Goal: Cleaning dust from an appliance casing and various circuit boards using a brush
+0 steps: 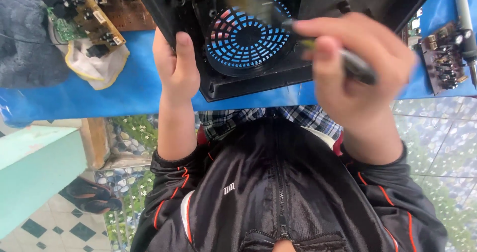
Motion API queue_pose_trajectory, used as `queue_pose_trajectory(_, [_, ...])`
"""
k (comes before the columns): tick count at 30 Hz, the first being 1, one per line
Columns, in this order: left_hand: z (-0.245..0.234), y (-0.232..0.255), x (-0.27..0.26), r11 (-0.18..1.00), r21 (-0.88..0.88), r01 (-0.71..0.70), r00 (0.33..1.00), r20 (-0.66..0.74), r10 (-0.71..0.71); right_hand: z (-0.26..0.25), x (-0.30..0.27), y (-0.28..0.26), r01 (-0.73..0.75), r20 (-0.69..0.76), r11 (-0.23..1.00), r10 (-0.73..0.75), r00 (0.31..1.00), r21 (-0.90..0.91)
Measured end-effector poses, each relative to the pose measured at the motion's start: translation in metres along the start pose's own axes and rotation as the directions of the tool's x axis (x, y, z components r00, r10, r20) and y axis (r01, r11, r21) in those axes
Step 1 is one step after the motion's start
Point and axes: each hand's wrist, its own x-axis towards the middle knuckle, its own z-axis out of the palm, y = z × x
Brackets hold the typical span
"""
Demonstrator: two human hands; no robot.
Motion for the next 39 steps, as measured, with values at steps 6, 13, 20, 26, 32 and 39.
queue_pose_trajectory(6, [0.002, 0.005, 0.000, 1.000, -0.026, 0.014, 1.000, 0.002, -0.014, -0.002, -0.023, -0.005, -0.196, -0.435, 0.969, 0.113, 0.893, -0.151])
queue_pose_trajectory(13, [0.002, 0.003, -0.002, 0.999, 0.005, -0.050, 0.999, 0.011, 0.050, -0.003, -0.020, -0.009, -0.187, -0.416, 0.931, 0.043, 0.908, -0.313])
queue_pose_trajectory(20, [0.003, 0.001, -0.005, 0.996, -0.022, -0.086, 0.996, 0.030, 0.086, -0.037, -0.020, -0.007, 0.096, 0.126, 0.984, -0.078, 0.989, -0.147])
queue_pose_trajectory(26, [0.003, 0.004, -0.005, 0.995, -0.041, -0.096, 0.995, 0.018, 0.097, -0.055, -0.002, -0.003, 0.279, 0.398, 0.960, -0.262, 0.880, 0.014])
queue_pose_trajectory(32, [0.001, -0.010, -0.012, 0.988, -0.047, -0.145, 0.989, 0.033, 0.147, -0.056, 0.012, 0.000, 0.268, 0.473, 0.957, -0.287, 0.833, 0.109])
queue_pose_trajectory(39, [0.000, -0.011, -0.013, 0.981, 0.000, -0.193, 0.981, 0.021, 0.193, -0.127, 0.000, 0.000, 0.049, 0.673, 0.993, 0.038, 0.739, -0.110])
